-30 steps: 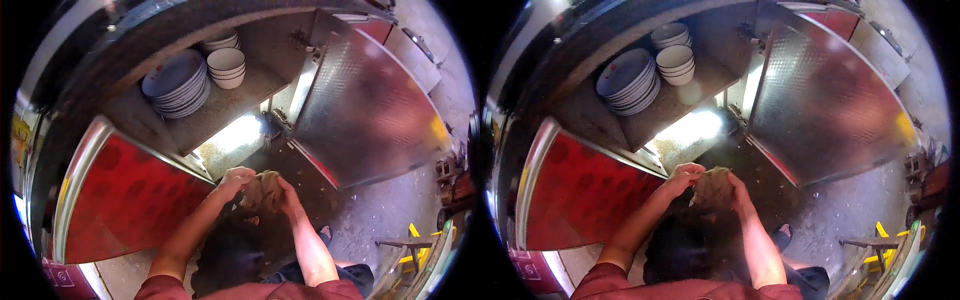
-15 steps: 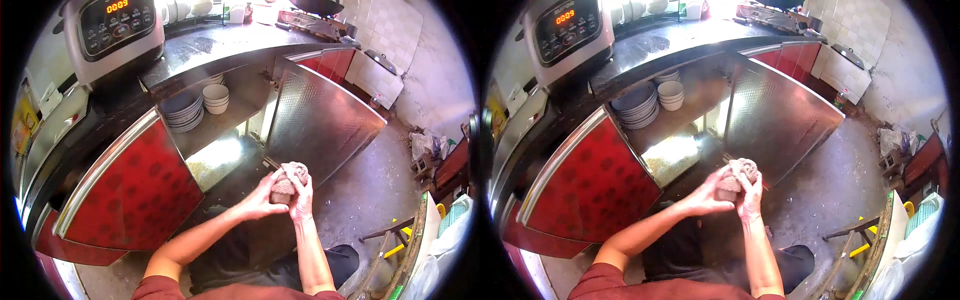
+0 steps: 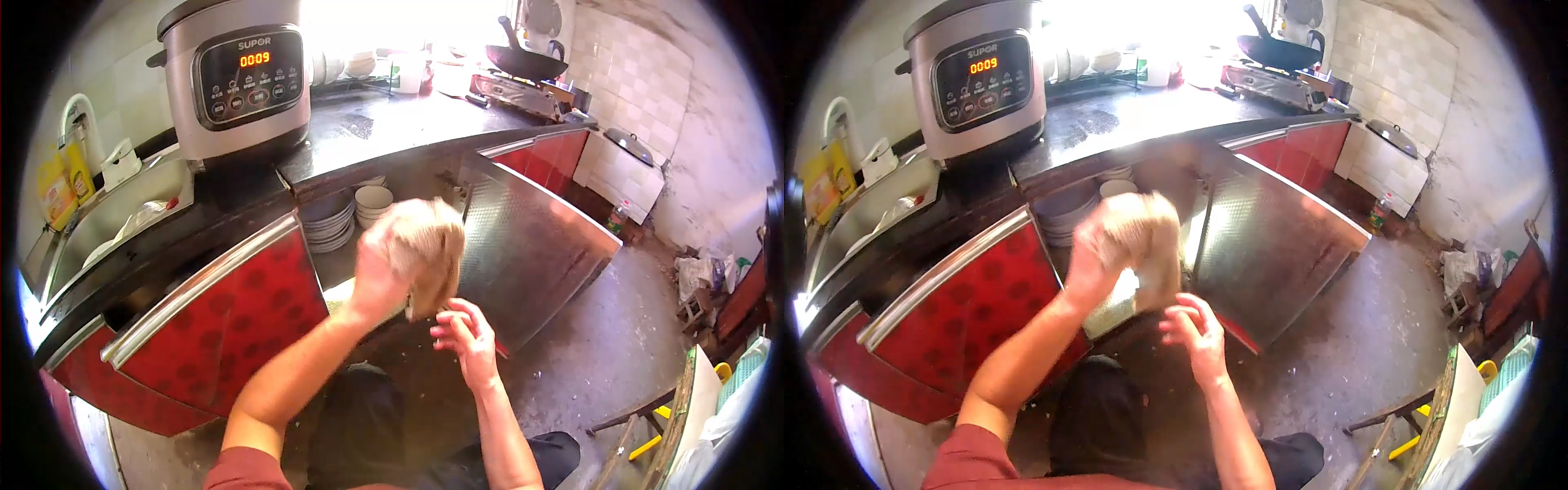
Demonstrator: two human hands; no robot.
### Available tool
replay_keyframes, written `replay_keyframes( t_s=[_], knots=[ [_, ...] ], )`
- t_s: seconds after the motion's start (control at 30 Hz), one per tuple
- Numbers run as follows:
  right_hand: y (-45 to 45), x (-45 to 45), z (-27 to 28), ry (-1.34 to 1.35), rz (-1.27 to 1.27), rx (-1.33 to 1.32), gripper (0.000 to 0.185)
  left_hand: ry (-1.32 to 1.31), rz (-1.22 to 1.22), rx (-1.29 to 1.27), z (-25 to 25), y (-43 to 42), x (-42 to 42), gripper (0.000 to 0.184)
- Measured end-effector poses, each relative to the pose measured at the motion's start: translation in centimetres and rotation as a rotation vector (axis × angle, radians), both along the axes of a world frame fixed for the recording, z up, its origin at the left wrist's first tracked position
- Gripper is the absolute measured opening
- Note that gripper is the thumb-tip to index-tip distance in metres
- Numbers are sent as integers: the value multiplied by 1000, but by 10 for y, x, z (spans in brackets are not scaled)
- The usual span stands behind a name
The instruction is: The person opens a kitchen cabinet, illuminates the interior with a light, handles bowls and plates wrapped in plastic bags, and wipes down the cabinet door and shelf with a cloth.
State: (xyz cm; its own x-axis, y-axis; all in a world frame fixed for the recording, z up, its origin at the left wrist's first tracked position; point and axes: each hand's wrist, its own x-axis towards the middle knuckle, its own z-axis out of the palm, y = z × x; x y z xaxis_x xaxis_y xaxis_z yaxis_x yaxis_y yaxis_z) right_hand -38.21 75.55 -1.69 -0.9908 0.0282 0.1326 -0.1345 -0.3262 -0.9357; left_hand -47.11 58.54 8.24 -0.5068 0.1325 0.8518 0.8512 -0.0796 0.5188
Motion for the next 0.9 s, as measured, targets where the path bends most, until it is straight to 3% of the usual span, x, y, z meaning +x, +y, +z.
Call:
replay_keyframes(
  t_s=[0.03,0.1,0.13,0.23,0.27,0.33,0.37,0.43,0.5,0.53,0.6,0.63,0.67,0.73,0.77,0.8,0.83,0.87,0.9],
  knots=[
    [-6,-9,12,82,-20,50,33,198,204,-31,24,-9,-11,31],
    [-17,-40,42,345,-57,141,31,90,369,-8,76,-16,-1,35],
    [-30,-57,67,504,-152,164,33,363,628,-48,90,-23,-16,38],
    [-60,-89,158,756,-142,295,43,383,1033,-254,121,-34,-38,50],
    [-67,-106,175,920,-260,518,45,331,1176,-376,121,-38,-47,54],
    [-75,-142,182,995,-389,1051,43,30,1175,-759,113,-49,-55,62],
    [-80,-163,174,1002,-309,1075,43,-167,979,-872,111,-57,-60,66],
    [-82,-185,161,973,-207,1041,41,42,1113,-850,91,-58,-54,59],
    [-71,-169,162,973,-278,953,38,345,1299,-729,77,-45,-35,54],
    [-65,-156,160,970,-309,910,37,363,1227,-636,75,-32,-9,46],
    [-48,-146,138,1078,-499,729,25,579,937,-374,35,-19,8,15],
    [-39,-143,120,1116,-538,573,16,512,727,-385,10,-14,26,11],
    [-26,-131,98,1011,-530,507,12,438,690,-498,-20,-4,38,12],
    [-6,-111,47,671,-413,332,11,32,465,-638,-83,10,40,9],
    [0,-116,7,554,-415,343,18,-110,399,-600,-124,12,25,7],
    [8,-122,-34,411,-395,410,18,-312,375,-618,-171,12,2,9],
    [13,-124,-67,256,-295,444,19,-707,320,-467,-204,12,-15,20],
    [13,-123,-93,118,-227,446,20,-899,353,-571,-231,2,-47,31],
    [9,-128,-131,66,-166,352,21,-737,524,-527,-289,-9,-81,40]
  ],
)
